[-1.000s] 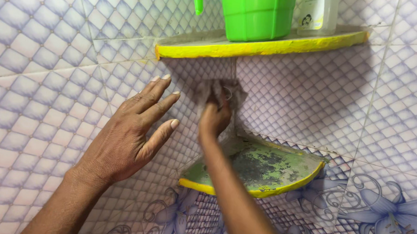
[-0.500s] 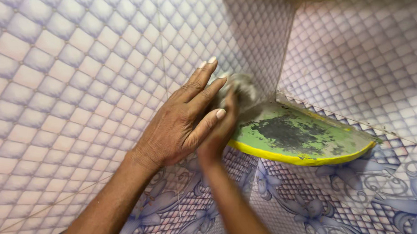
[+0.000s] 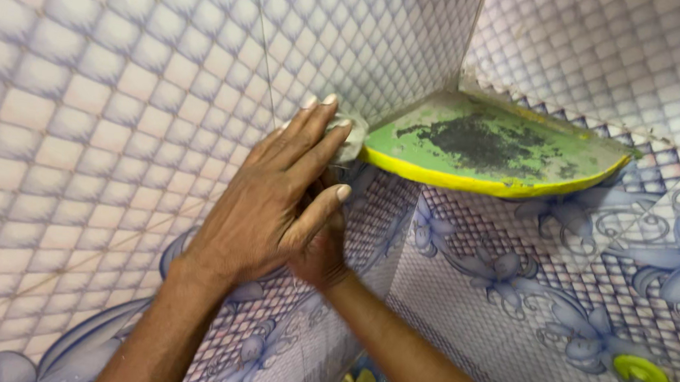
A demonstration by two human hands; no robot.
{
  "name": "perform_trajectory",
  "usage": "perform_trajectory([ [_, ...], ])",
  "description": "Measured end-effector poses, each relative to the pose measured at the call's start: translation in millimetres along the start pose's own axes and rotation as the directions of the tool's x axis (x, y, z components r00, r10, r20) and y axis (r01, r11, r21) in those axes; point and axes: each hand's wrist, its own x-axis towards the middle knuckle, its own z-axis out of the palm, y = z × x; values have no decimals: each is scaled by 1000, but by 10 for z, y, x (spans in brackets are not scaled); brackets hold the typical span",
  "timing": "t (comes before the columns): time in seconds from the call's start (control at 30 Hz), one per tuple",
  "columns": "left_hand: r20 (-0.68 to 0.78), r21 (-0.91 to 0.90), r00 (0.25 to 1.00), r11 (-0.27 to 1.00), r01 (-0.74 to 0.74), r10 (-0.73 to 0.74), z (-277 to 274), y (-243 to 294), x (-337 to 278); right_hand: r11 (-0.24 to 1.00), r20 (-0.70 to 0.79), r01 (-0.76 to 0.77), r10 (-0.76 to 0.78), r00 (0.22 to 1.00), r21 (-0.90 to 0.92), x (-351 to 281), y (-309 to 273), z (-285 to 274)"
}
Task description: The person cleans a wall-mounted corner shelf and the adjacent tiled walls in a bathroom using a cloth and a sponge. They move a green mug and a soap bottle to access the surfaces and wipe them repeatedly.
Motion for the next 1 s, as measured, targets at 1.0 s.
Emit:
perform_trajectory([
  [1.0, -77, 242, 997, 969, 47, -29, 820, -71, 70, 329, -41, -397, 810, 585, 857, -37, 1419, -212],
])
